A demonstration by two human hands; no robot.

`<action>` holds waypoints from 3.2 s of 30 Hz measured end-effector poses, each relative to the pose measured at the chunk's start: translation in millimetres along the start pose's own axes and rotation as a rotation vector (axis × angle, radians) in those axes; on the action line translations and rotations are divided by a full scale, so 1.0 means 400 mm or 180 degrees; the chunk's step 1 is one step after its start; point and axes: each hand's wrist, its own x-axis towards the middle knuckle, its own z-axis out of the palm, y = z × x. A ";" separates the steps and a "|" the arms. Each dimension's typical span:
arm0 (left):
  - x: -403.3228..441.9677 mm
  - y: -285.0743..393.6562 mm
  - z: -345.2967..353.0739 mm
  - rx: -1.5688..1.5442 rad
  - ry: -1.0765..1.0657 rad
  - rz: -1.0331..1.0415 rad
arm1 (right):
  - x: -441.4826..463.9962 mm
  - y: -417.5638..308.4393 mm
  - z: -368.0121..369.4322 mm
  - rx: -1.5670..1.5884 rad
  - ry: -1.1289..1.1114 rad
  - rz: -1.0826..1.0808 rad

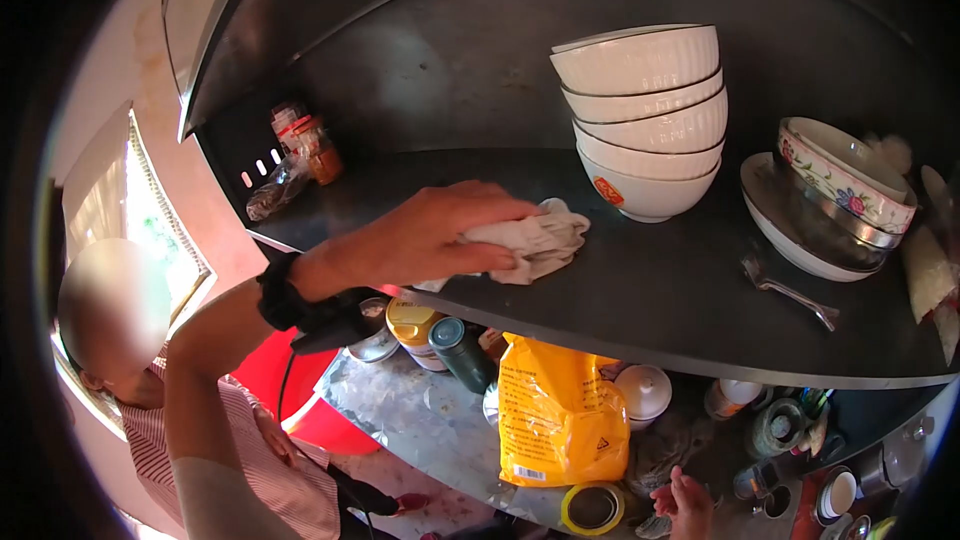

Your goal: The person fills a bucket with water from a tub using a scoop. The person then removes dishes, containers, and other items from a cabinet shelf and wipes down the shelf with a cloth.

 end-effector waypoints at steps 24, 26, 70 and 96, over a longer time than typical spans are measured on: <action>0.119 -0.110 -0.182 0.0341 0.0029 -0.1416 | -0.061 -0.154 -0.109 -0.0689 -0.0036 -0.1334; 0.104 -0.088 -0.223 -0.0329 0.0822 -0.1005 | -0.093 -0.240 -0.110 -0.0432 -0.0190 -0.2207; -0.101 -0.153 -0.260 -0.1058 0.0783 -0.0874 | -0.172 -0.309 0.229 -0.0730 -0.0486 -0.1982; -0.192 -0.322 -0.244 -0.0965 0.0475 -0.2252 | -0.079 -0.254 0.229 -0.0646 -0.0326 -0.1750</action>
